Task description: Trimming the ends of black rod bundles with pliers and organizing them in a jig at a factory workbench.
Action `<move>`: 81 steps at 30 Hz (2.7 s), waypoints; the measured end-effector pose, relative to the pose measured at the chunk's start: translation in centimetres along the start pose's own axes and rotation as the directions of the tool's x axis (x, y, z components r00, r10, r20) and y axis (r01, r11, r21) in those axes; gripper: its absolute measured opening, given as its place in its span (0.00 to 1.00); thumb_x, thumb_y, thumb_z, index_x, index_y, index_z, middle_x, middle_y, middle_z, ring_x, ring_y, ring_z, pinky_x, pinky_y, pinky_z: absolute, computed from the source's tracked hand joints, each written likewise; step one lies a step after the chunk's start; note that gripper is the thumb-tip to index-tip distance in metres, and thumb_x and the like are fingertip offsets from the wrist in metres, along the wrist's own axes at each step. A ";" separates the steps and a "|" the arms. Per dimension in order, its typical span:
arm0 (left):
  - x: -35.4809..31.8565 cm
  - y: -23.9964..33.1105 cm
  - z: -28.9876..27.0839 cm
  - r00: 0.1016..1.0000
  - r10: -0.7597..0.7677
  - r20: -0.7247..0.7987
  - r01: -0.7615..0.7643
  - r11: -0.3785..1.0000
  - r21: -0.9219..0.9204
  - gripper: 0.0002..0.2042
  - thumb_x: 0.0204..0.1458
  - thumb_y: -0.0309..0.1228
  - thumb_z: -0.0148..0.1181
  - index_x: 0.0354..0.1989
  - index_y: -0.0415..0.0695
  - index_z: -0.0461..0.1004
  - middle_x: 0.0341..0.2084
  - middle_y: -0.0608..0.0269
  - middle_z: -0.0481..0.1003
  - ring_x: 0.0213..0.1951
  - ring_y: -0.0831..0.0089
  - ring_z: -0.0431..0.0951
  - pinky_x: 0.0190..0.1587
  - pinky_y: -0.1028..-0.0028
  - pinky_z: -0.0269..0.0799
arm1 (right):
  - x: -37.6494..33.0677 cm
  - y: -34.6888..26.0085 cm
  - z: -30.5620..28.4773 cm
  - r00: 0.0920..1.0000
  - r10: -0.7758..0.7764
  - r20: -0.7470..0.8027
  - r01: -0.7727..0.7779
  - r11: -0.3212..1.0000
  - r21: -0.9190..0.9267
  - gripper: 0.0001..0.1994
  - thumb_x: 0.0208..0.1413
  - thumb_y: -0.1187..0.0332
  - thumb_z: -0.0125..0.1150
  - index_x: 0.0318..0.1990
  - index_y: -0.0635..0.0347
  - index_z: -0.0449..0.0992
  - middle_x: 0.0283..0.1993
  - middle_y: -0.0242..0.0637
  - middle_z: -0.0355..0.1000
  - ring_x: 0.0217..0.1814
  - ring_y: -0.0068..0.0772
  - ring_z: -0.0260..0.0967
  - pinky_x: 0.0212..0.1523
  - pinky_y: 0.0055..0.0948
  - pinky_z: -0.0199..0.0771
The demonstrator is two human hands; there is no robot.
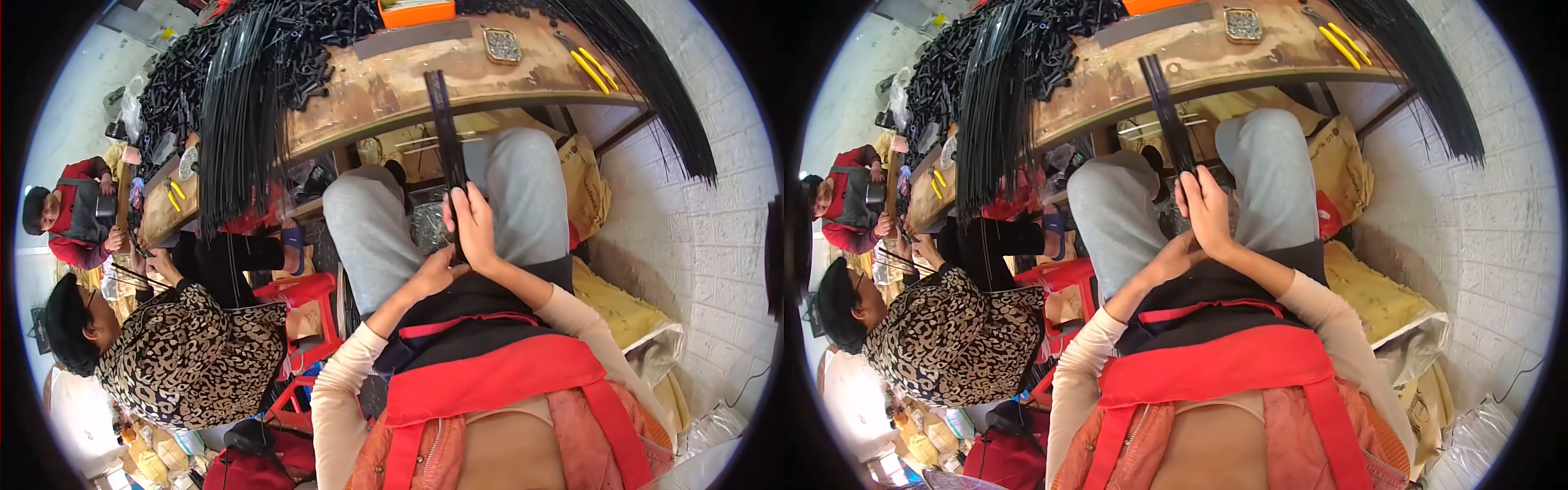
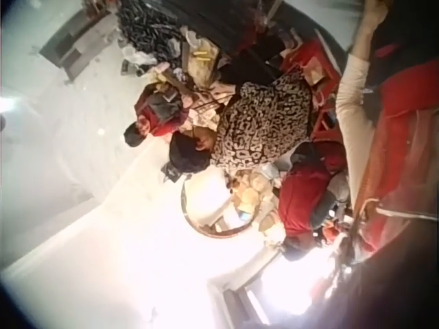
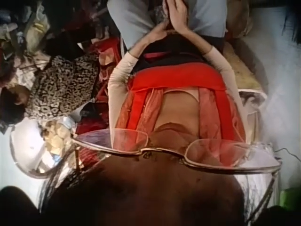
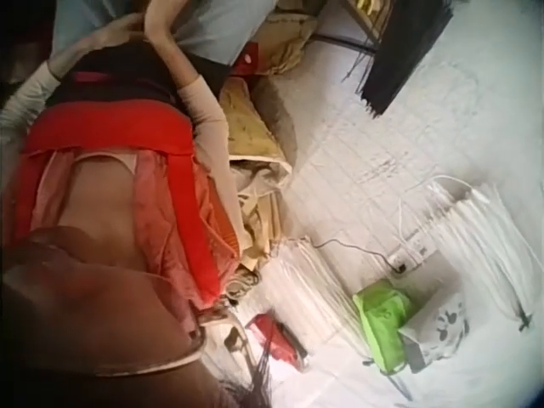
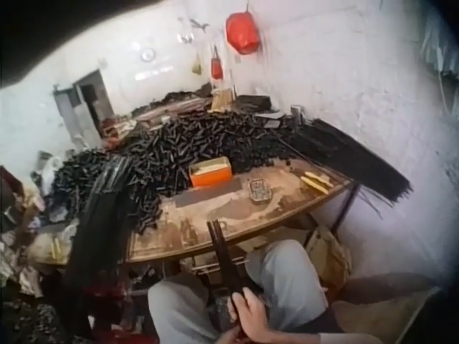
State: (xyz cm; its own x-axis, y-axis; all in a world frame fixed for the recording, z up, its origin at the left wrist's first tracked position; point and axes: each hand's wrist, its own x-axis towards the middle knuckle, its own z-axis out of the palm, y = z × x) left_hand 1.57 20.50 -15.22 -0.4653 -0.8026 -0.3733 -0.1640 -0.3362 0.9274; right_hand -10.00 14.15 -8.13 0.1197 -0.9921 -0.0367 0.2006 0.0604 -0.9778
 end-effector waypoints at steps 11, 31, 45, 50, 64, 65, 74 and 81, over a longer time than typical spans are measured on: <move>-2.9 15.0 -11.6 0.915 0.240 -0.325 -0.214 0.970 0.112 0.17 0.62 0.32 0.54 0.57 0.39 0.69 0.41 0.59 0.78 0.43 0.74 0.78 0.48 0.73 0.73 | 3.1 -4.3 -1.2 0.993 -0.016 0.120 0.004 0.996 0.094 0.08 0.61 0.72 0.55 0.45 0.65 0.67 0.36 0.37 0.74 0.37 0.23 0.73 0.42 0.24 0.72; 9.3 29.1 -32.8 0.562 0.679 -0.472 0.246 0.407 0.880 0.12 0.50 0.25 0.59 0.42 0.40 0.66 0.30 0.51 0.75 0.33 0.56 0.79 0.33 0.64 0.73 | 7.3 -3.2 -1.0 0.974 0.141 0.175 -0.184 0.949 0.256 0.04 0.60 0.75 0.55 0.40 0.61 0.67 0.25 0.26 0.63 0.23 0.13 0.59 0.25 0.17 0.59; 8.8 25.9 -24.8 0.575 0.703 -0.420 0.373 0.232 0.899 0.13 0.48 0.34 0.66 0.33 0.36 0.75 0.33 0.51 0.75 0.37 0.55 0.76 0.39 0.62 0.73 | 6.2 -3.6 -0.7 0.961 0.025 0.275 -0.099 0.961 0.260 0.05 0.61 0.73 0.54 0.41 0.63 0.67 0.28 0.31 0.68 0.26 0.18 0.64 0.29 0.21 0.65; 6.7 23.9 -13.3 0.893 0.062 -0.447 -0.134 0.982 -0.133 0.07 0.55 0.30 0.64 0.39 0.44 0.77 0.26 0.72 0.77 0.24 0.86 0.69 0.26 0.83 0.61 | 6.2 -2.0 -0.8 0.871 0.189 0.454 -0.415 0.778 0.472 0.19 0.67 0.57 0.49 0.46 0.69 0.72 0.35 0.42 0.74 0.32 0.30 0.74 0.36 0.27 0.76; -6.8 24.2 -6.1 0.484 0.515 -0.707 -0.647 0.755 0.107 0.08 0.62 0.29 0.53 0.43 0.38 0.74 0.32 0.64 0.77 0.22 0.85 0.65 0.27 0.82 0.62 | -5.0 -5.3 -2.4 0.923 0.182 0.339 -0.250 0.954 0.168 0.09 0.60 0.69 0.60 0.38 0.68 0.73 0.29 0.35 0.73 0.30 0.23 0.73 0.34 0.25 0.79; -6.4 20.7 -7.3 0.518 0.349 -0.781 -0.482 0.873 0.071 0.09 0.62 0.30 0.53 0.43 0.38 0.74 0.33 0.65 0.77 0.22 0.86 0.65 0.26 0.83 0.61 | -5.3 -5.3 -2.3 0.921 0.182 0.344 -0.249 0.955 0.162 0.08 0.61 0.70 0.59 0.39 0.68 0.72 0.29 0.36 0.73 0.30 0.24 0.73 0.33 0.25 0.79; -3.9 15.2 -3.3 0.418 0.208 -0.884 -0.665 0.734 -0.141 0.11 0.64 0.36 0.52 0.46 0.42 0.71 0.34 0.66 0.74 0.24 0.86 0.65 0.27 0.82 0.62 | -6.5 -6.7 -1.1 0.937 0.189 0.294 -0.227 0.969 0.101 0.08 0.58 0.71 0.63 0.37 0.67 0.73 0.30 0.34 0.73 0.30 0.22 0.73 0.32 0.22 0.77; -3.7 16.3 -2.3 0.261 0.199 -0.944 -0.715 0.698 -0.051 0.11 0.64 0.36 0.51 0.45 0.39 0.70 0.32 0.67 0.73 0.22 0.86 0.63 0.26 0.83 0.59 | -6.5 -7.3 -0.9 0.934 0.221 0.280 -0.253 0.964 0.083 0.07 0.56 0.74 0.64 0.38 0.67 0.74 0.31 0.34 0.74 0.30 0.23 0.74 0.31 0.21 0.77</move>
State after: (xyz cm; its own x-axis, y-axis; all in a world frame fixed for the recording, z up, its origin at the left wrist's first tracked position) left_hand 2.62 16.80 1.21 0.6673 -0.7421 0.0635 0.2624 0.3141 0.9124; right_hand -13.10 20.07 -0.95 0.4283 -0.8828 -0.1927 0.2441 0.3184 -0.9160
